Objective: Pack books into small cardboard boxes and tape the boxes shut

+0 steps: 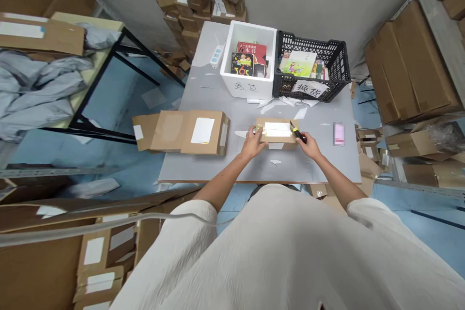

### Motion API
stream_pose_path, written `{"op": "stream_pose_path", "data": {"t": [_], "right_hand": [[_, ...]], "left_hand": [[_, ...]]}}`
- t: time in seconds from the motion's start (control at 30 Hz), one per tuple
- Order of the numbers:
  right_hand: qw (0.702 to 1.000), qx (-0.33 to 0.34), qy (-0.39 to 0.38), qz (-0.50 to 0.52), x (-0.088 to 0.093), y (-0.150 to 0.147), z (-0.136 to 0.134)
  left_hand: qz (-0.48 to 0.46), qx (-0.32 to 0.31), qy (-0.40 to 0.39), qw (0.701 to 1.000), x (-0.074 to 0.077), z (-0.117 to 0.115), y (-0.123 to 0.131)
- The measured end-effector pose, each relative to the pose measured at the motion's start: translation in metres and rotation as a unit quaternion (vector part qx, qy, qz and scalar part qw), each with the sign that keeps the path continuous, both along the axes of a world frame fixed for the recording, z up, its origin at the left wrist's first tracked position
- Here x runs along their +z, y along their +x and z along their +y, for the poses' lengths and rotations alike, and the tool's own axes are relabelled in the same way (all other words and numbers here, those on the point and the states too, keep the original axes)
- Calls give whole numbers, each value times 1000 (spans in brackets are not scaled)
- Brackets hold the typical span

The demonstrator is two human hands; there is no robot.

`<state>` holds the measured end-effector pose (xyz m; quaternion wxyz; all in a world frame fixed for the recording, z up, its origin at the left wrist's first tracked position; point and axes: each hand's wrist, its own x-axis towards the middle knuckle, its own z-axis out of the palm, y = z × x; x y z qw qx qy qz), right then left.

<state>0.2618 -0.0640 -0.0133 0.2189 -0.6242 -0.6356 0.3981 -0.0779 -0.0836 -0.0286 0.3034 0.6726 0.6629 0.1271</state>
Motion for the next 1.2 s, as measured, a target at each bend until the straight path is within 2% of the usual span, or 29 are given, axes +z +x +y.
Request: {"op": "stream_pose_path", "data": {"t": [0.17,0.3,0.5,0.63,0.77,0.87,1.03,1.2], "right_hand": [[997,-65,3,-36,6,14,9],[996,-89,-14,-28,1,21,10],[995,-100,-9,1,-14,25,3],[995,-93,-21,-35,-19,31,-1],[991,-80,-57,-87,-19,33,-8],[987,-82,-77,-111,-16,29,-9],[989,-121,-58,-66,-14,17,2],[988,-116,-80,-69,-13,11,0]], "left_hand": [[7,-38,-9,999,7,23,14],[8,-35,-55,998,3,32,22],[-7,-13,-37,999,-9,23,26],[12,-9,-107,994,-7,12,30],[0,22,-178,984,-2,4,38],[-13,37,-204,978,2,2,43],[-59,57,-155,985,5,7,45],[-77,12,-151,985,1,5,40]]}}
